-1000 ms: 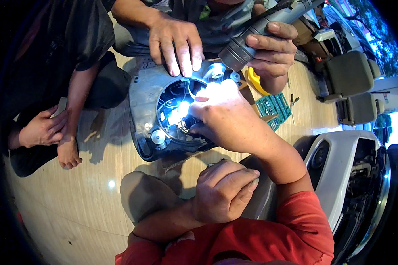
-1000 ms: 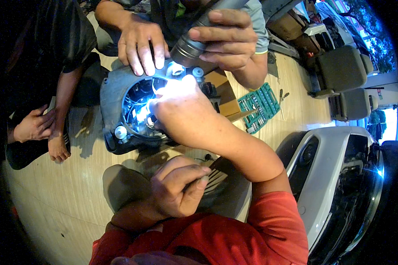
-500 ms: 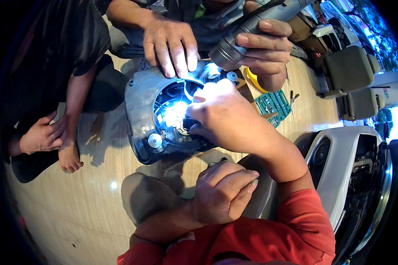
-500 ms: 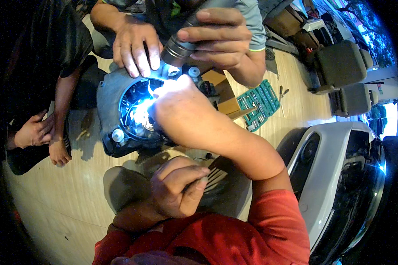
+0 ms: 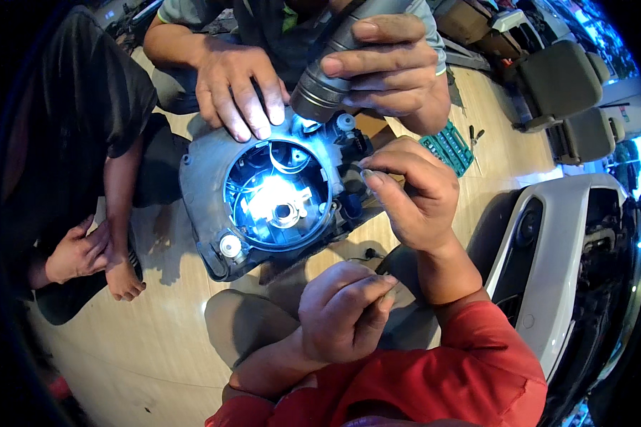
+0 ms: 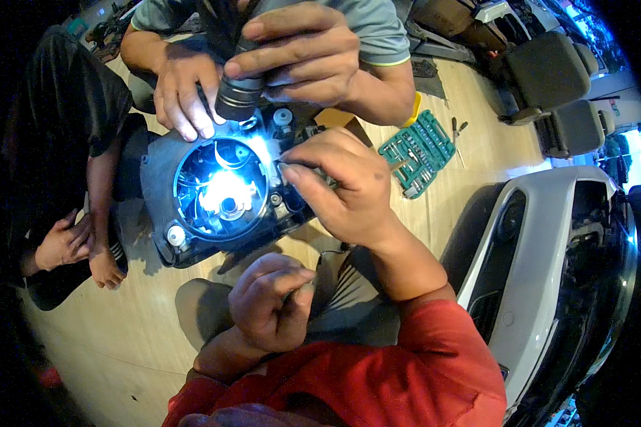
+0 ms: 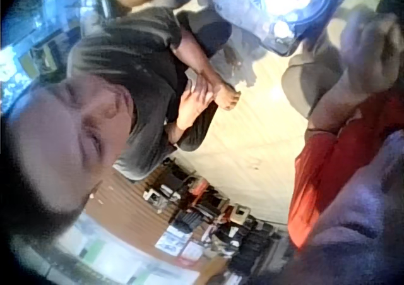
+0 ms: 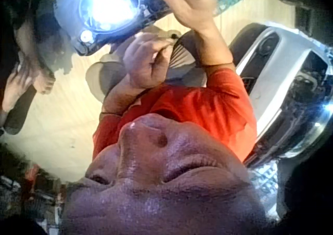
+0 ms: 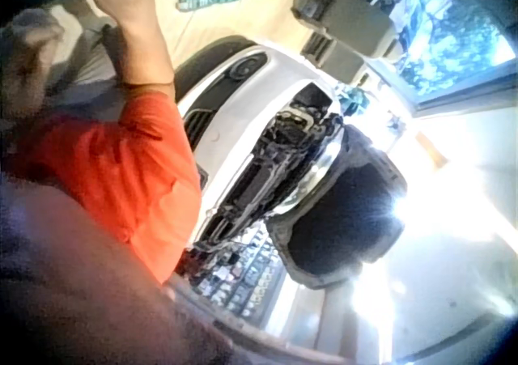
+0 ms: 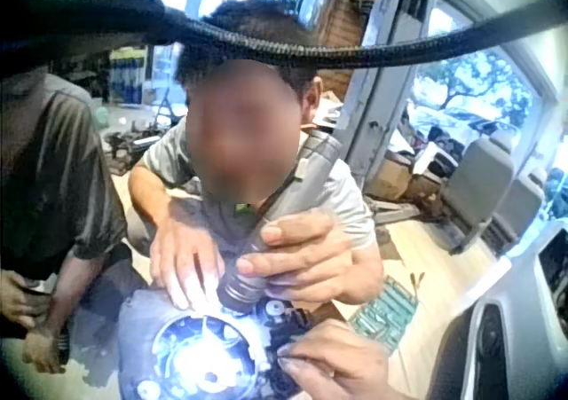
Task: The person manipulates the internal components of a car headlight assembly, removing and handling bulbs and wiring connectors while another person provides light with a flashlight.
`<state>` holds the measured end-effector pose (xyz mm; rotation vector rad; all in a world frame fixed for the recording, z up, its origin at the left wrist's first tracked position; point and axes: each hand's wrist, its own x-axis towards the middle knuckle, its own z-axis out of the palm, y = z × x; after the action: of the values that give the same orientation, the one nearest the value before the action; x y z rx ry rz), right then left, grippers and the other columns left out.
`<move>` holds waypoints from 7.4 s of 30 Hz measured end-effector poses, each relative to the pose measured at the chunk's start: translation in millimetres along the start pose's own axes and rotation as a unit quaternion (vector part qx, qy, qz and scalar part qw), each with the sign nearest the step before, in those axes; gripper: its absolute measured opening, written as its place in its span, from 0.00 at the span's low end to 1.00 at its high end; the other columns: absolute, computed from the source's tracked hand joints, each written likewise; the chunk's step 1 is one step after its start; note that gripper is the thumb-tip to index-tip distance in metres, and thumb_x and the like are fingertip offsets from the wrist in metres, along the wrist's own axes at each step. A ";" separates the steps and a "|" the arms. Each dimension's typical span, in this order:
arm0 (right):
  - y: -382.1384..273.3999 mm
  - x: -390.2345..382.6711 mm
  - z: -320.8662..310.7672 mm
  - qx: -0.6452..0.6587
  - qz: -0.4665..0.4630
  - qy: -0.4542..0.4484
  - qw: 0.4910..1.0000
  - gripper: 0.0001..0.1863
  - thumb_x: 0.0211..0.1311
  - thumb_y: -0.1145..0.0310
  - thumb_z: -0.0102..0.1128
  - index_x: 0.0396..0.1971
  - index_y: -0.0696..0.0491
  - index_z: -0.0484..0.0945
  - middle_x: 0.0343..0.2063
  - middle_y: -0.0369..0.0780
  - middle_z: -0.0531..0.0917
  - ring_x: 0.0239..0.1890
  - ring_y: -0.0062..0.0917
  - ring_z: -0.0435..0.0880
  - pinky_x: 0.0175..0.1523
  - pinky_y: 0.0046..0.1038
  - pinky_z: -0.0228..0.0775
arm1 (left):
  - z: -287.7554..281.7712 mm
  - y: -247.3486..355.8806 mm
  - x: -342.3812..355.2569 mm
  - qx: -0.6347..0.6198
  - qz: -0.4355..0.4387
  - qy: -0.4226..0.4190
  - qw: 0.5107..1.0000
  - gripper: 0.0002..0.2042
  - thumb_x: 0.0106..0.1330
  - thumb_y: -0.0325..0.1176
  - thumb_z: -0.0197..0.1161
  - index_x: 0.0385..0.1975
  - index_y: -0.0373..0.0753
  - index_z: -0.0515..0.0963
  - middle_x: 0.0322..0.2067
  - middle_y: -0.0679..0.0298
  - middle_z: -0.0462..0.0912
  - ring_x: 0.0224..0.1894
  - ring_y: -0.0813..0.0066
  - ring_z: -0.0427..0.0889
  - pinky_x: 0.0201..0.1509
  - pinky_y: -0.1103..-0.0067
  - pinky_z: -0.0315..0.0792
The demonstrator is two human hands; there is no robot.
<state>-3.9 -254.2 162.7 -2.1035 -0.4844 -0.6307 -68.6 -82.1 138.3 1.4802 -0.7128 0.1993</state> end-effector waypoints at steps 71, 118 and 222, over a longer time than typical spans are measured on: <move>30.7 -18.7 -3.3 0.102 -0.066 0.007 0.993 0.09 0.49 0.76 0.69 0.32 0.57 0.80 0.27 0.41 0.81 0.30 0.31 0.82 0.38 0.28 0.73 | -67.7 -12.9 107.2 0.533 -0.102 -0.450 0.710 0.08 0.54 0.26 0.61 0.34 0.36 0.81 0.29 0.51 0.80 0.34 0.53 0.80 0.38 0.64 0.73; 22.8 -20.6 -10.3 0.205 -0.002 -0.020 0.979 0.06 0.55 0.74 0.64 0.33 0.59 0.81 0.30 0.42 0.82 0.33 0.30 0.82 0.40 0.27 0.73 | -62.1 43.6 101.9 0.020 -0.318 -0.034 0.947 0.10 0.55 0.21 0.64 0.37 0.30 0.76 0.27 0.65 0.77 0.27 0.80 0.77 0.30 0.85 0.71; 49.5 -80.3 -71.6 0.314 0.394 -0.040 0.863 0.09 0.61 0.70 0.61 0.32 0.61 0.81 0.21 0.31 0.77 0.26 0.10 0.70 0.30 0.17 0.63 | 81.6 -51.7 12.7 -0.309 -0.348 0.111 0.878 0.15 0.67 0.23 0.48 0.51 0.24 0.68 0.44 0.48 0.80 0.41 0.62 0.83 0.46 0.71 0.78</move>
<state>-59.4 -349.5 119.5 -1.4952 0.1488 0.1027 -56.3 -169.2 96.4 0.9845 -0.0026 -0.3830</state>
